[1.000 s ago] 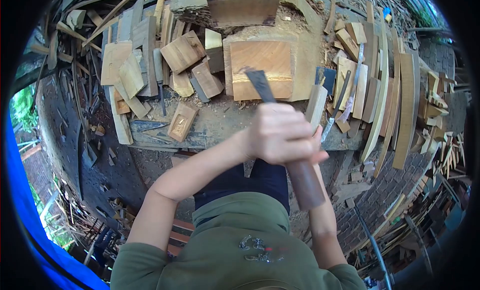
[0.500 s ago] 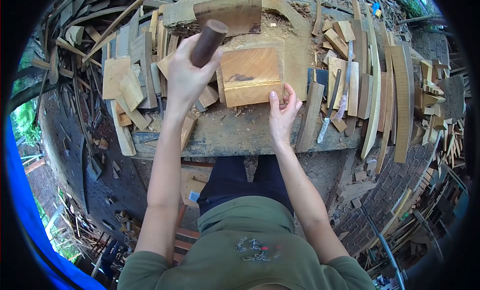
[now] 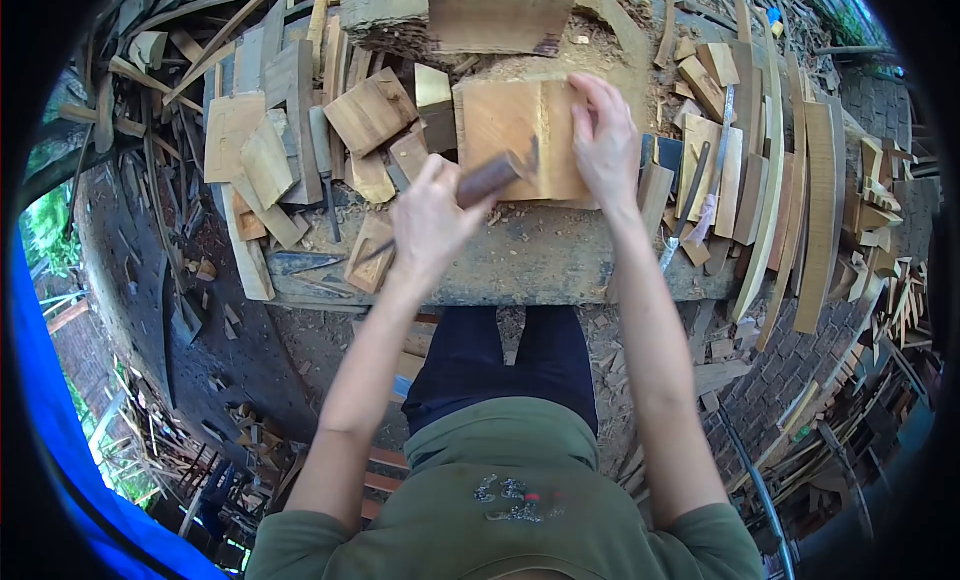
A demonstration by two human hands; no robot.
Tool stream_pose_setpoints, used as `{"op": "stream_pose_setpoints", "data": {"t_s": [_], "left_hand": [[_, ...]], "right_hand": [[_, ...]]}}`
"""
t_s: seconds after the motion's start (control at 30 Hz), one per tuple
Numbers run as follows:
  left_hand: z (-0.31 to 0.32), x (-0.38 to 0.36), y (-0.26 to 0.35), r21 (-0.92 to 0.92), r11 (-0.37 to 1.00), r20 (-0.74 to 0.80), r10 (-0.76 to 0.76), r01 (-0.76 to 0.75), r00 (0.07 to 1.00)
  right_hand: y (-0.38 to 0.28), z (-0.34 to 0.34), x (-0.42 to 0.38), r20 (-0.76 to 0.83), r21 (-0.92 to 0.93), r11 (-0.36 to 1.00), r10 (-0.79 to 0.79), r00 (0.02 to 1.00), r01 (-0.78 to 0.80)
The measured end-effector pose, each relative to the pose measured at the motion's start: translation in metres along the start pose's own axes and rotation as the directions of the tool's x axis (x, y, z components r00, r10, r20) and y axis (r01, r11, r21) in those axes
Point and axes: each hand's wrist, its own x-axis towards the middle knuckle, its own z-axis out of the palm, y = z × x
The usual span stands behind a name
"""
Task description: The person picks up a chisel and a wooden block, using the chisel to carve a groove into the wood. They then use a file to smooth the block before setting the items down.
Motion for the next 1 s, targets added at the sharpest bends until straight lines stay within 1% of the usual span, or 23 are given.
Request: {"op": "stream_pose_setpoints", "data": {"t_s": [0.03,0.17,0.23,0.27,0.3,0.33,0.37,0.4,0.43,0.47,0.5,0.53,0.57,0.6,0.67,0.7,0.73,0.8,0.83,0.87,0.93,0.97,1.0], "left_hand": [[-0.003,-0.006,0.015,-0.081,0.996,-0.017,-0.031,0.029,0.999],[-0.002,-0.022,0.021,-0.257,0.966,-0.117,-0.015,-0.016,0.993],[-0.019,-0.031,0.024,-0.308,0.949,-0.151,0.023,-0.069,0.988],[-0.029,-0.037,0.027,-0.353,0.929,-0.169,0.055,-0.112,0.984],[-0.036,-0.044,0.031,-0.273,0.922,-0.135,0.244,-0.273,0.960],[-0.047,-0.049,0.042,-0.134,0.913,0.014,0.392,-0.387,0.920],[-0.042,-0.052,0.044,-0.099,0.853,0.018,0.516,-0.512,0.856],[-0.036,-0.054,0.047,-0.065,0.774,0.026,0.632,-0.630,0.774],[-0.035,-0.056,0.052,-0.062,0.755,0.122,0.655,-0.653,0.746],[-0.031,-0.057,0.056,-0.071,0.748,0.126,0.663,-0.660,0.738],[-0.027,-0.059,0.060,-0.084,0.695,0.153,0.717,-0.714,0.680],[-0.023,-0.061,0.062,-0.095,0.640,0.175,0.765,-0.763,0.620],[-0.020,-0.060,0.063,-0.070,0.614,0.228,0.777,-0.786,0.586],[-0.024,-0.059,0.064,-0.065,0.611,0.231,0.778,-0.789,0.584],[-0.040,-0.055,0.068,-0.093,0.615,0.058,0.789,-0.783,0.612],[-0.044,-0.054,0.065,-0.188,0.567,-0.089,0.803,-0.802,0.589],[-0.044,-0.052,0.053,-0.086,0.531,-0.204,0.819,-0.843,0.536],[-0.029,-0.048,0.019,-0.097,0.755,-0.295,0.601,-0.649,0.743],[-0.019,-0.035,0.014,-0.313,0.843,-0.317,0.343,-0.439,0.884],[-0.008,-0.014,0.003,-0.381,0.874,-0.282,0.199,-0.300,0.938],[0.016,0.028,-0.002,-0.332,0.903,-0.358,0.148,-0.274,0.922],[0.031,0.048,-0.002,-0.328,0.904,-0.356,0.152,-0.276,0.922],[0.047,0.064,0.000,-0.310,0.917,-0.373,0.127,-0.252,0.919]], "right_hand": [[-0.001,0.001,0.010,0.043,-0.025,0.985,-0.171,0.984,0.172],[-0.022,-0.008,0.012,0.070,-0.025,0.963,-0.266,0.962,0.268],[-0.054,-0.037,-0.019,0.082,0.038,0.996,0.077,0.994,-0.080],[-0.065,-0.053,-0.034,0.326,0.242,0.901,0.274,0.905,-0.360],[-0.074,-0.069,-0.051,0.584,0.345,0.687,0.376,0.720,-0.639],[-0.081,-0.082,-0.066,0.739,0.367,0.558,0.311,0.598,-0.744],[-0.084,-0.093,-0.077,0.855,0.361,0.422,0.206,0.475,-0.832],[-0.081,-0.108,-0.085,0.910,0.264,0.494,0.156,0.384,-0.828],[-0.085,-0.114,-0.095,0.905,0.285,0.654,0.057,0.421,-0.701],[-0.088,-0.120,-0.106,0.898,0.303,0.782,-0.044,0.437,-0.544],[-0.087,-0.122,-0.121,0.896,0.299,0.779,-0.029,0.444,-0.552],[-0.082,-0.121,-0.138,0.893,0.203,0.796,0.088,0.441,-0.570],[-0.078,-0.121,-0.150,0.881,0.107,0.805,0.196,0.432,-0.584],[-0.083,-0.123,-0.155,0.879,0.114,0.804,0.192,0.436,-0.583],[-0.100,-0.121,-0.164,0.646,0.198,0.850,0.262,0.717,-0.489],[-0.100,-0.116,-0.176,0.557,0.333,0.733,0.355,0.750,-0.594],[-0.098,-0.119,-0.179,0.557,0.334,0.733,0.353,0.751,-0.592],[-0.093,-0.122,-0.184,0.491,0.169,0.765,0.481,0.726,-0.621],[-0.090,-0.122,-0.187,0.489,0.097,0.753,0.533,0.690,-0.651],[-0.083,-0.120,-0.191,0.490,0.106,0.755,0.526,0.695,-0.647],[-0.069,-0.116,-0.204,0.462,-0.042,0.856,0.474,0.750,-0.515],[-0.064,-0.114,-0.204,0.461,-0.037,0.855,0.474,0.750,-0.518],[-0.058,-0.111,-0.200,0.380,-0.131,0.928,0.372,0.847,-0.349]]}}
